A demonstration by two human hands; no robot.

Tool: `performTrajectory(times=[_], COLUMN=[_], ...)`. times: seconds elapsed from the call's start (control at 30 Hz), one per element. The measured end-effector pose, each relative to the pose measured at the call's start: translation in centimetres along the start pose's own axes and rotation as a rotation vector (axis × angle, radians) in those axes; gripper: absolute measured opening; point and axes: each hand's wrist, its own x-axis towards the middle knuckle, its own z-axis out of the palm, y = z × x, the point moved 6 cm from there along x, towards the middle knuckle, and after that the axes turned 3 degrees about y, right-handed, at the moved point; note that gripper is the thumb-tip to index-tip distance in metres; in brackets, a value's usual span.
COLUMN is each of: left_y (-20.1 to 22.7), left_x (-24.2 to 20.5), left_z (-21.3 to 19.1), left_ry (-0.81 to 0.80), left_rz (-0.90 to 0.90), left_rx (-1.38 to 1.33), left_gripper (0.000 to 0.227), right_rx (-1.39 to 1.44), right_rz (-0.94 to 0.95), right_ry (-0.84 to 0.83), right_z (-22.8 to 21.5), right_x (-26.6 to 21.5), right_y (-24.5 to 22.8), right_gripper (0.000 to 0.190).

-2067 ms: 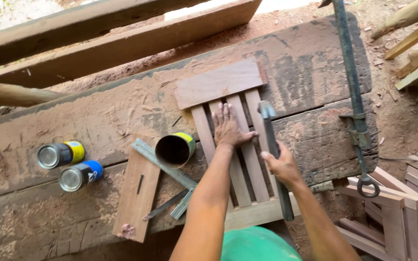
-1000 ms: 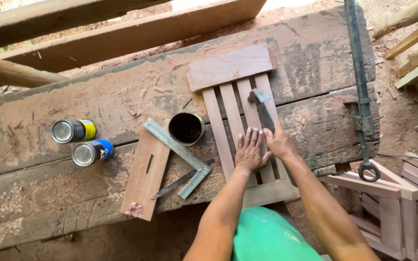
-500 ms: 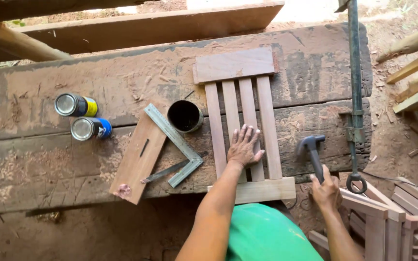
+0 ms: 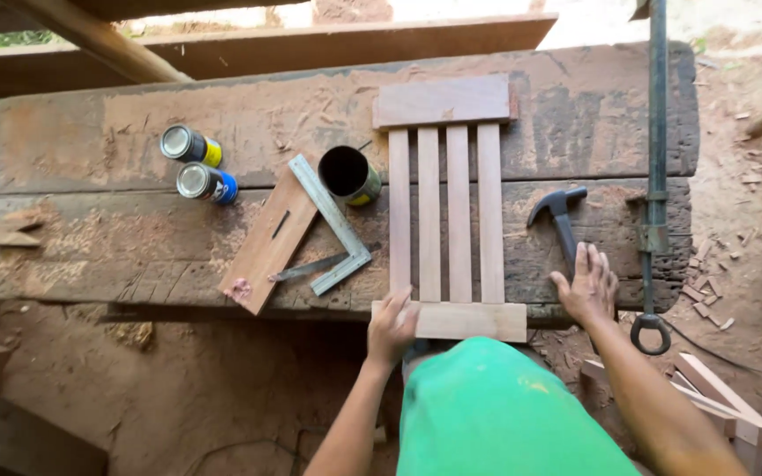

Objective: The person assembles a small wooden slatted panel by tapping pieces together with a hammer and then securing them with a large clamp. They adjust the wood pieces and tighten the clamp to hold the assembly in place.

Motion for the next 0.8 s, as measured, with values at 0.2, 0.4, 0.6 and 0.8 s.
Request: performTrajectory(times=[0.2, 0.4, 0.6, 0.8], left_y=[2.1, 0.8, 1.1, 11.9], left_x=[-35.1, -36.8, -14.8, 4.0], left_z=[-1.9, 2.7, -10.5, -26.7], left_ry=[-0.302, 0.063, 0.687, 0.641], left_rz=[-2.026, -1.848, -1.305, -0.523], left_rx=[-0.731, -1.286, -1.307, -0.718], left_gripper=[0.085, 0.076, 0.04, 0.035], right_rx=[-0.068, -0.046, -0.034, -0.027], right_rz=[-0.023, 0.034, 0.041, 0.031], right_ry=[-0.011, -0.107, -0.071, -0.056], right_z=[0.9, -0.6, -1.6, -1.8], right_x=[0.0, 0.0, -0.1, -0.2], right_y=[0.2, -0.9, -1.4, -1.7], right_gripper=[0.08, 0.082, 0.08, 0.079])
